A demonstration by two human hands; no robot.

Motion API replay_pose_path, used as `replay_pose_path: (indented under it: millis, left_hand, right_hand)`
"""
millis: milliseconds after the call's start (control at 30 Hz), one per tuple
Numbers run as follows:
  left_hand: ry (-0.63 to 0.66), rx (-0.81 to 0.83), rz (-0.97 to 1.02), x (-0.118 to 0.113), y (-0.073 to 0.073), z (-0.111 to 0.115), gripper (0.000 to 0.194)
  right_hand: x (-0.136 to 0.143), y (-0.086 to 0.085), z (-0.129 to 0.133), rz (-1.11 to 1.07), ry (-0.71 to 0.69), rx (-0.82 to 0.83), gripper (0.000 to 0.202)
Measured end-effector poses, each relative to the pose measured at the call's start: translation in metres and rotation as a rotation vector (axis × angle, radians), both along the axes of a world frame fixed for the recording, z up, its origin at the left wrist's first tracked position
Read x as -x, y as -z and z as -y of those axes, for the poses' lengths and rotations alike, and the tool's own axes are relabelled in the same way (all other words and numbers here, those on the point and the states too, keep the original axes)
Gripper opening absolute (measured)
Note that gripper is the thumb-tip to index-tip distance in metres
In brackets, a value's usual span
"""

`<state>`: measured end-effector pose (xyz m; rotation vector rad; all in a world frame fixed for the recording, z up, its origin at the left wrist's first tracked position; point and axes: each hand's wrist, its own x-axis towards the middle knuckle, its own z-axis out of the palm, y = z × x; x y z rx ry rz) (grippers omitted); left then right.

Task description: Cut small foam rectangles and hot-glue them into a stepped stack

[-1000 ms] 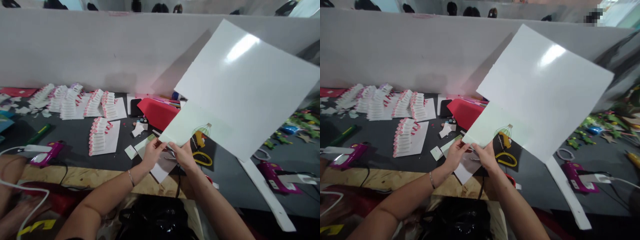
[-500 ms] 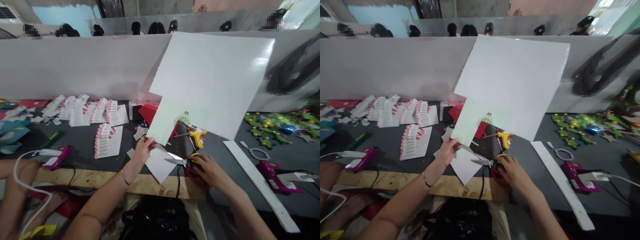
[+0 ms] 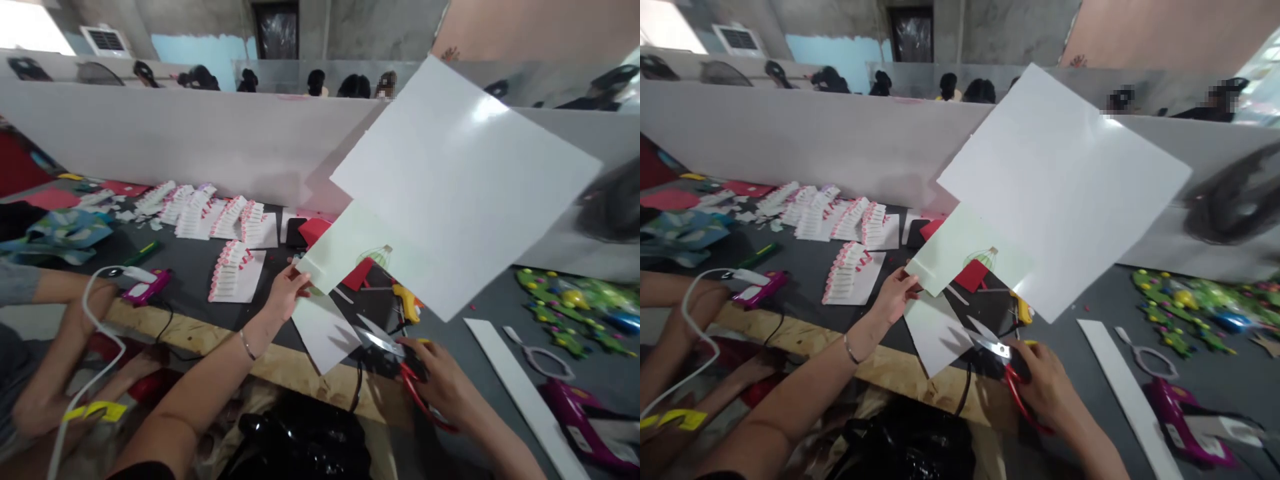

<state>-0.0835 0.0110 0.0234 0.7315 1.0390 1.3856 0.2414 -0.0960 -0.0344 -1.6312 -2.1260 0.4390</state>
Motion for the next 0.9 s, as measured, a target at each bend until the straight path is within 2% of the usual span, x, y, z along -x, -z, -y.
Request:
replay_pose_path:
  millis: [67, 133, 200, 267, 367, 467, 567, 700, 900]
  left_hand:
    - [0.01, -0.011, 0.005, -0.001, 0.001, 0.003, 0.039]
    - [0.004, -0.029, -0.006, -0.008, 0.002, 0.009, 0.039]
    - [-0.013, -0.048, -0.018, -0.019, 0.004, 0.017, 0.038]
    - [-0.021, -0.056, -0.021, -0.031, 0.006, 0.028, 0.035]
    - [0.019, -0.038, -0.033, -0.044, 0.01, 0.047, 0.032]
    - [0.053, -0.059, -0.049, -0.049, 0.014, 0.061, 0.031]
    - [0.054, -0.094, -0.075, -0.048, 0.015, 0.069, 0.029]
    - [0.008, -0.121, -0.097, -0.05, 0.016, 0.073, 0.026]
    - [-0.059, -0.14, 0.01, -0.057, 0.02, 0.079, 0.023]
  right_hand:
    - [-0.003, -0.007, 0.009, -0.192, 0.025, 0.174, 0.037]
    - [0.011, -0.012, 0.017, -0.439, 0.06, 0.223, 0.032]
    - [0.041, -0.017, 0.017, -0.722, 0.115, 0.097, 0.028]
    - [0.077, -0.022, 0.006, -0.861, 0.158, -0.011, 0.034]
    - [0.123, -0.03, -0.02, -0.929, 0.231, -0.127, 0.039]
    - [0.147, -0.04, -0.037, -1.019, 0.31, -0.287, 0.043]
    - [0.156, -0.046, -0.039, -1.06, 0.37, -0.297, 0.047]
    - [0.163, -0.045, -0.034, -1.12, 0.416, -0.245, 0.05]
    - [0.179, -0.044, -0.03, -1.12, 0.469, -0.293, 0.051]
